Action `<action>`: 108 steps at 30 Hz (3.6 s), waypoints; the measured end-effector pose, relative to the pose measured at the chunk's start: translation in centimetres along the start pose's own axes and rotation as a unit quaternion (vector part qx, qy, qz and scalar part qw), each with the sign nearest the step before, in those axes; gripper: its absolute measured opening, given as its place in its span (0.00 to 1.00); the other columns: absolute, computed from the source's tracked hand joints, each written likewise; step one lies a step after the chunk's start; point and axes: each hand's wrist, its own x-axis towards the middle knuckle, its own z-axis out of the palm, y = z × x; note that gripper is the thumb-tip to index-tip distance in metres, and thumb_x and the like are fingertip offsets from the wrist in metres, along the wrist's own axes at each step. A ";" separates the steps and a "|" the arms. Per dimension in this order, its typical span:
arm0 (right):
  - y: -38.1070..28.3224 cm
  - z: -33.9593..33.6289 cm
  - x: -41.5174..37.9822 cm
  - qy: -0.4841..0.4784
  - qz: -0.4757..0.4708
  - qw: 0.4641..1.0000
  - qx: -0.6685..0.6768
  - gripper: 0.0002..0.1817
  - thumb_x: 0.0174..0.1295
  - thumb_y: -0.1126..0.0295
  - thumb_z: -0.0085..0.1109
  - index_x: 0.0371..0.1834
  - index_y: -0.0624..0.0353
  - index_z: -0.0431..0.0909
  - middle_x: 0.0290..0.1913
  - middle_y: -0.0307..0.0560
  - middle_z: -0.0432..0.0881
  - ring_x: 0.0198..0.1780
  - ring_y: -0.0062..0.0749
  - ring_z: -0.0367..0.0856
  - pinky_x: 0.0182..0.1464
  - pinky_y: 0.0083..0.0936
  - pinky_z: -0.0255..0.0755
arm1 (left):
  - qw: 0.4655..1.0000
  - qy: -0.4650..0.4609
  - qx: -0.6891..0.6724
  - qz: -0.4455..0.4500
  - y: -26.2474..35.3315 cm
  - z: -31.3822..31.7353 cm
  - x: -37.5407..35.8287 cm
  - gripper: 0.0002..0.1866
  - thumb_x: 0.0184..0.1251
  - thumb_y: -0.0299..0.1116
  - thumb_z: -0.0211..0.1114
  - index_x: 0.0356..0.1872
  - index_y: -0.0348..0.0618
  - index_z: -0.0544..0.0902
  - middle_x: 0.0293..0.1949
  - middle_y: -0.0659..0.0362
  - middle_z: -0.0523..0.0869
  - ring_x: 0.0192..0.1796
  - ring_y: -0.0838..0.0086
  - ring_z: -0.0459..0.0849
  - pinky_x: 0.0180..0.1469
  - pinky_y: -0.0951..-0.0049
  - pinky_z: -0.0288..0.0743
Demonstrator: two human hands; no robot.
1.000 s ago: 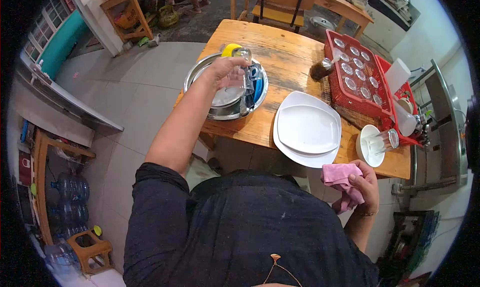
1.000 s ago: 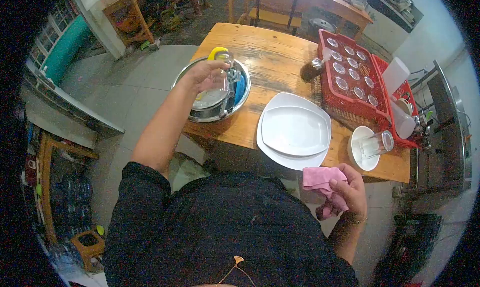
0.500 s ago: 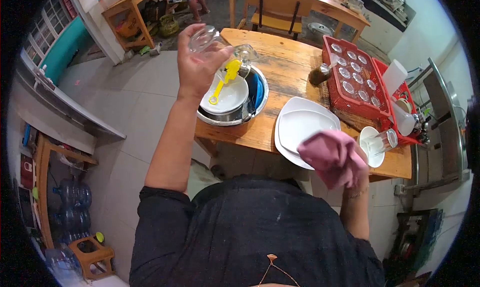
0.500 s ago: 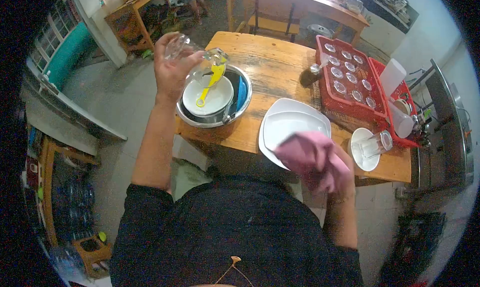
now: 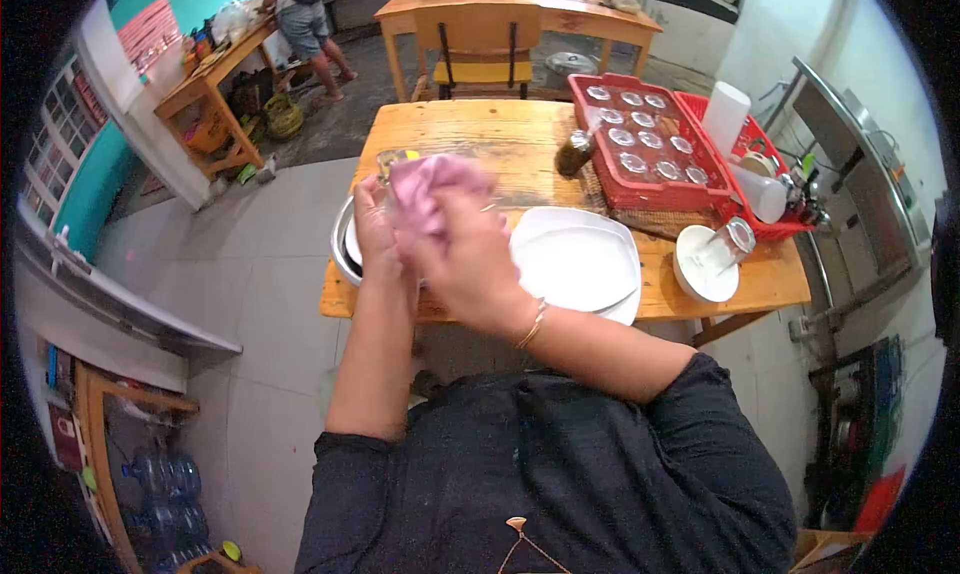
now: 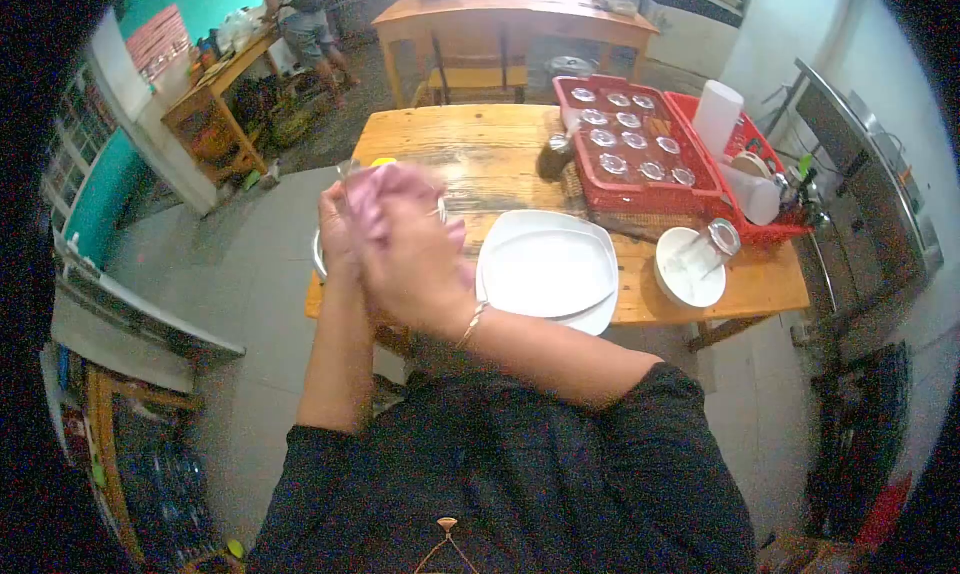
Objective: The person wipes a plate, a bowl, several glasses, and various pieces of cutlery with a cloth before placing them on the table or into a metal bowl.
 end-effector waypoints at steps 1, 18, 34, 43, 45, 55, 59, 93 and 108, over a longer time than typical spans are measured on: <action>-0.4 0.6 -0.9 -0.056 0.028 0.998 -0.008 0.20 0.58 0.66 0.62 0.50 0.64 0.73 0.47 0.61 0.78 0.50 0.54 0.77 0.53 0.43 0.69 | 0.994 -0.072 0.061 -0.048 0.6 1.9 -1.7 0.34 0.65 0.60 0.47 0.50 0.33 0.77 0.43 0.51 0.84 0.47 0.62 0.83 0.51 0.58 0.81; 5.4 2.6 -2.1 0.107 -0.248 0.941 -0.203 0.26 0.49 0.59 0.66 0.54 0.53 0.78 0.58 0.48 0.78 0.62 0.43 0.74 0.72 0.65 0.35 | 0.990 -0.041 0.137 0.008 1.6 1.4 0.4 0.14 0.62 0.37 0.64 0.42 0.41 0.73 0.37 0.54 0.81 0.35 0.64 0.86 0.38 0.64 0.84; 6.5 -1.8 0.7 0.044 -0.276 0.940 -0.194 0.24 0.46 0.63 0.67 0.49 0.57 0.77 0.42 0.51 0.82 0.45 0.50 0.81 0.63 0.58 0.59 | 0.991 0.016 0.125 0.048 1.0 0.4 3.9 0.08 0.64 0.33 0.64 0.41 0.43 0.79 0.38 0.54 0.84 0.40 0.66 0.85 0.46 0.66 0.81; 4.6 -10.5 6.2 -0.177 0.026 0.978 0.112 0.17 0.46 0.60 0.73 0.27 0.63 0.81 0.25 0.48 0.81 0.28 0.28 0.78 0.34 0.30 0.74 | 0.915 -0.125 0.378 -0.071 0.7 1.6 -0.3 0.23 0.74 0.41 0.56 0.62 0.37 0.72 0.48 0.59 0.82 0.44 0.75 0.82 0.44 0.75 0.76; 5.0 -10.6 6.8 -0.162 0.059 0.975 0.138 0.16 0.47 0.61 0.73 0.27 0.63 0.81 0.24 0.45 0.81 0.28 0.24 0.78 0.33 0.29 0.74 | 0.893 -0.169 0.412 -0.070 -0.4 3.3 -1.2 0.21 0.73 0.39 0.59 0.61 0.40 0.74 0.41 0.61 0.83 0.42 0.79 0.80 0.42 0.78 0.73; 5.6 -7.4 6.6 -0.001 -0.048 0.998 0.033 0.17 0.61 0.57 0.64 0.35 0.62 0.82 0.30 0.52 0.84 0.32 0.38 0.85 0.38 0.30 0.79 | 0.927 -0.156 0.337 -0.046 -3.5 2.1 -0.2 0.34 0.56 0.29 0.72 0.63 0.44 0.65 0.40 0.60 0.81 0.40 0.73 0.84 0.41 0.72 0.79; 4.7 -8.8 6.4 0.180 0.050 0.934 0.305 0.13 0.67 0.66 0.60 0.45 0.67 0.77 0.42 0.50 0.84 0.47 0.31 0.85 0.48 0.25 0.80 | 0.976 -0.042 0.214 -0.012 -4.8 2.1 -0.3 0.33 0.62 0.48 0.70 0.62 0.45 0.66 0.33 0.62 0.79 0.32 0.79 0.79 0.35 0.79 0.73; 9.2 -7.9 0.4 -0.059 0.354 0.738 0.571 0.19 0.71 0.56 0.52 0.47 0.63 0.76 0.38 0.45 0.81 0.35 0.29 0.82 0.37 0.24 0.79 | 0.795 -0.068 0.430 0.423 -6.3 5.2 0.6 0.41 0.47 0.20 0.76 0.60 0.40 0.59 0.50 0.55 0.71 0.48 0.74 0.76 0.49 0.75 0.75; 1.1 -9.4 4.0 0.015 0.025 0.972 0.233 0.15 0.60 0.63 0.57 0.41 0.64 0.80 0.46 0.55 0.84 0.48 0.45 0.84 0.53 0.36 0.75 | 0.959 -0.252 0.077 -0.107 -5.0 6.4 -2.9 0.33 0.54 0.31 0.67 0.63 0.38 0.67 0.52 0.54 0.81 0.51 0.68 0.83 0.55 0.71 0.77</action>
